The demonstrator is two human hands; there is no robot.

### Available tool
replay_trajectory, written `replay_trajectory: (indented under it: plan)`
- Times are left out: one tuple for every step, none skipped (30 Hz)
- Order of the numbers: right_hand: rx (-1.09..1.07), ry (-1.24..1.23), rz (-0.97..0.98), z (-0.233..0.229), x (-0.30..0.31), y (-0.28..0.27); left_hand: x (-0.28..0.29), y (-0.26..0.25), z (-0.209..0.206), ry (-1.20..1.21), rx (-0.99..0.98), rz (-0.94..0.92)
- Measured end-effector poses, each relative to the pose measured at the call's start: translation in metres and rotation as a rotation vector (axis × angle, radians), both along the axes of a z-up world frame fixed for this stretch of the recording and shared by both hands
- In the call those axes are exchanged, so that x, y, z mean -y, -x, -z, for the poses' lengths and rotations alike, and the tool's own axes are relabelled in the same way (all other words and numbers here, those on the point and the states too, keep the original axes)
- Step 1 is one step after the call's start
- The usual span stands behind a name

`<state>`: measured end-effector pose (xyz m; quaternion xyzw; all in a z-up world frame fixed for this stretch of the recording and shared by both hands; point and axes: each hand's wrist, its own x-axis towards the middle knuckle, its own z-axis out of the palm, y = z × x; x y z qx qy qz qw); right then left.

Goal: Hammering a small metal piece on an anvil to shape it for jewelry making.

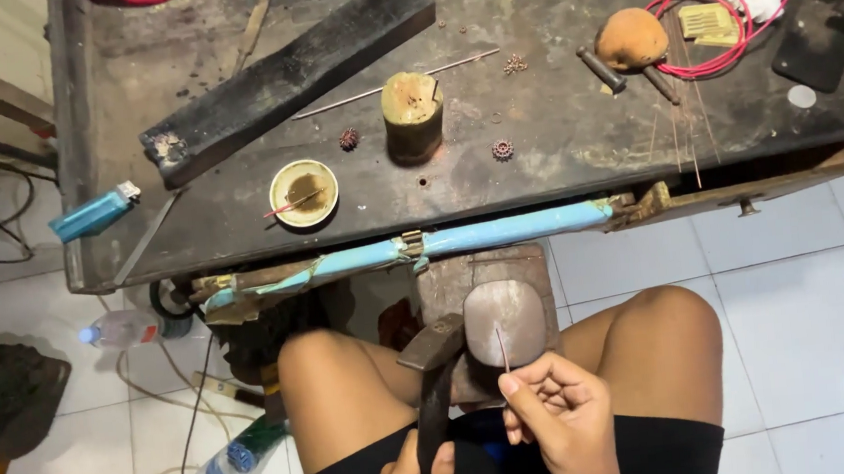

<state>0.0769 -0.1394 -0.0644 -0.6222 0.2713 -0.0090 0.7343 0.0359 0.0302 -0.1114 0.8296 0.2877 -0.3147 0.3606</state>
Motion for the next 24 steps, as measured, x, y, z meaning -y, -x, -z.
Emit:
replay_trajectory:
  plan:
    - [-0.025,-0.006,0.012,0.001,0.001,0.001,0.000,-0.002,-0.001,-0.024,-0.046,0.006]
    - [-0.049,-0.013,0.024,0.003,0.001,0.002,0.000,-0.004,-0.003,-0.048,-0.091,0.011]
    - [-0.053,-0.010,0.021,0.003,0.002,0.003,0.000,-0.005,-0.005,-0.046,-0.095,0.009]
    - [-0.052,-0.029,0.032,0.004,0.002,0.004,0.000,-0.005,-0.008,-0.042,-0.112,0.016]
    - [-0.049,-0.049,0.043,0.004,0.003,0.006,0.000,-0.006,-0.011,-0.040,-0.128,0.024]
    - [-0.054,-0.048,0.041,0.007,0.004,0.006,0.001,-0.006,-0.011,-0.039,-0.132,0.021]
    - [0.045,-0.084,0.022,0.011,0.005,0.006,0.002,-0.006,-0.011,-0.054,-0.139,0.034]
    - [0.144,-0.122,0.003,0.014,0.006,0.007,0.003,-0.005,-0.011,-0.068,-0.146,0.047]
    - [0.143,-0.121,0.001,0.014,0.006,0.007,0.003,-0.006,-0.012,-0.067,-0.147,0.045]
    - [0.146,-0.157,0.008,0.014,0.006,0.007,0.003,-0.006,-0.014,-0.068,-0.152,0.065]
    - [0.149,-0.192,0.016,0.014,0.007,0.007,0.003,-0.007,-0.015,-0.068,-0.157,0.085]
    - [0.148,-0.190,0.014,0.015,0.007,0.006,0.004,-0.009,-0.018,-0.066,-0.157,0.083]
    - [0.131,-0.209,0.014,0.015,0.007,0.006,0.004,-0.011,-0.021,-0.056,-0.184,0.093]
    - [0.114,-0.228,0.014,0.016,0.007,0.005,0.004,-0.013,-0.024,-0.045,-0.210,0.103]
    - [0.115,-0.229,0.012,0.015,0.007,0.005,0.003,-0.015,-0.027,-0.046,-0.208,0.102]
    - [0.110,-0.224,0.010,0.015,0.008,0.005,0.001,-0.017,-0.029,-0.004,-0.208,0.119]
    - [0.104,-0.221,0.007,0.014,0.007,0.005,0.000,-0.019,-0.031,0.037,-0.207,0.137]
    - [0.105,-0.222,0.005,0.010,0.006,0.003,-0.001,-0.020,-0.032,0.035,-0.205,0.135]
    - [0.149,-0.181,-0.016,0.006,0.005,0.002,-0.002,-0.022,-0.033,0.063,-0.165,0.140]
    - [0.193,-0.141,-0.036,0.002,0.004,0.000,-0.003,-0.023,-0.033,0.090,-0.125,0.144]
    - [0.196,-0.142,-0.036,0.002,0.003,-0.001,-0.004,-0.022,-0.034,0.087,-0.123,0.144]
    - [0.151,-0.121,-0.022,0.001,0.002,-0.001,-0.005,-0.021,-0.034,0.104,-0.081,0.182]
    - [0.107,-0.100,-0.009,0.000,0.000,-0.002,-0.006,-0.021,-0.035,0.120,-0.037,0.219]
    - [0.111,-0.103,-0.009,-0.004,-0.002,-0.003,-0.006,-0.020,-0.042,0.117,-0.033,0.219]
